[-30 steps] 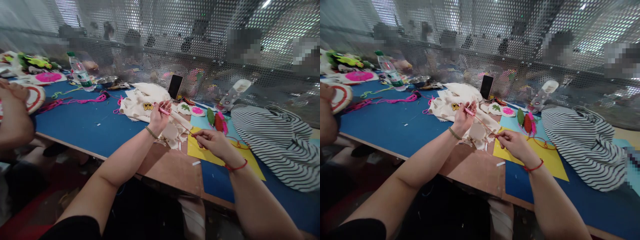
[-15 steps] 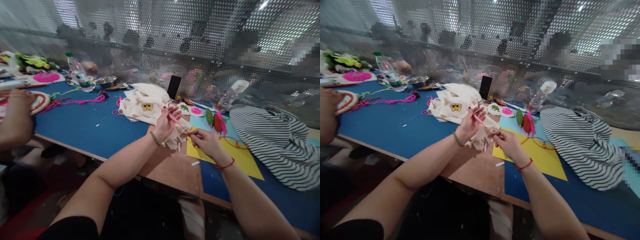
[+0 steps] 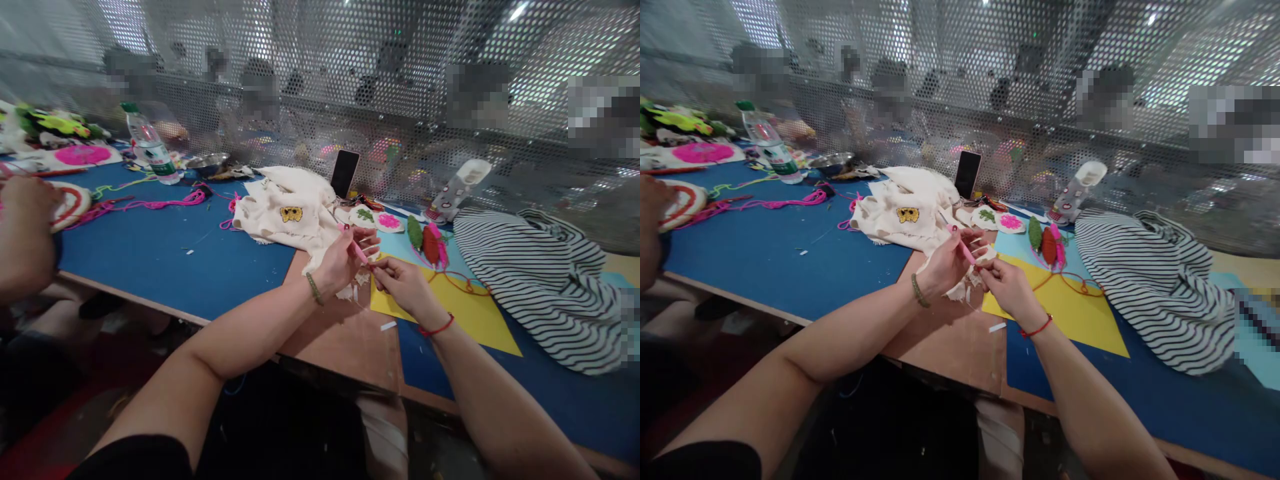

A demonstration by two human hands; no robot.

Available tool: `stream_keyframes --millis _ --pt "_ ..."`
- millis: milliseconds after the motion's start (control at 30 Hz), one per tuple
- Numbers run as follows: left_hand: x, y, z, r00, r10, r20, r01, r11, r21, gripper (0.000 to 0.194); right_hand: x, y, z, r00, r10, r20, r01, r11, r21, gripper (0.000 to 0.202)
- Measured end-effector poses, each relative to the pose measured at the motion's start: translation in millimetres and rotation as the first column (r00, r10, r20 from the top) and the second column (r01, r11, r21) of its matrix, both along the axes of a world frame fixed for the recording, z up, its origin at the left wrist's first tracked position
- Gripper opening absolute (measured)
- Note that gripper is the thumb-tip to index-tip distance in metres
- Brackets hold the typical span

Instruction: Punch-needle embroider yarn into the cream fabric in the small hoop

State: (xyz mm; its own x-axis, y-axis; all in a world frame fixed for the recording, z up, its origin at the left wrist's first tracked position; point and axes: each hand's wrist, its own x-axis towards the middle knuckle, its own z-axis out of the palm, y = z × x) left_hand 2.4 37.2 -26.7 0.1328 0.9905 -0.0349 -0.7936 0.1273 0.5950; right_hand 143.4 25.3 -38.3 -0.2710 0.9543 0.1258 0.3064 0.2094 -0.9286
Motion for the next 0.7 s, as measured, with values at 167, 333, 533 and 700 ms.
stream_keyframes --millis 167,333,533,700 --pt "1 2 -8.4 1.0 -0.015 -0.027 0.017 0.996 0.083 0.033 -2 2 -1.5 0.999 -0.035 -0.022 0.034 0.999 -0.031 0.047" --pt "2 5 -14.1 0.998 -0.05 -0.038 0.056 0.985 0.165 0.034 -1 5 -4.0 0.996 -0.06 -0.064 0.052 0.991 -0.127 0.045" --pt "4 2 -14.7 0.988 -0.075 -0.132 0.097 0.982 0.164 0.032 -6 3 -6.8 0.981 -0.041 -0.188 0.031 0.998 -0.058 0.049" --pt "-1 2 -12.1 0.986 -0.117 -0.118 0.134 0.979 0.153 0.03 -12 1 -7.2 0.97 -0.002 -0.242 -0.009 0.999 -0.042 0.051"
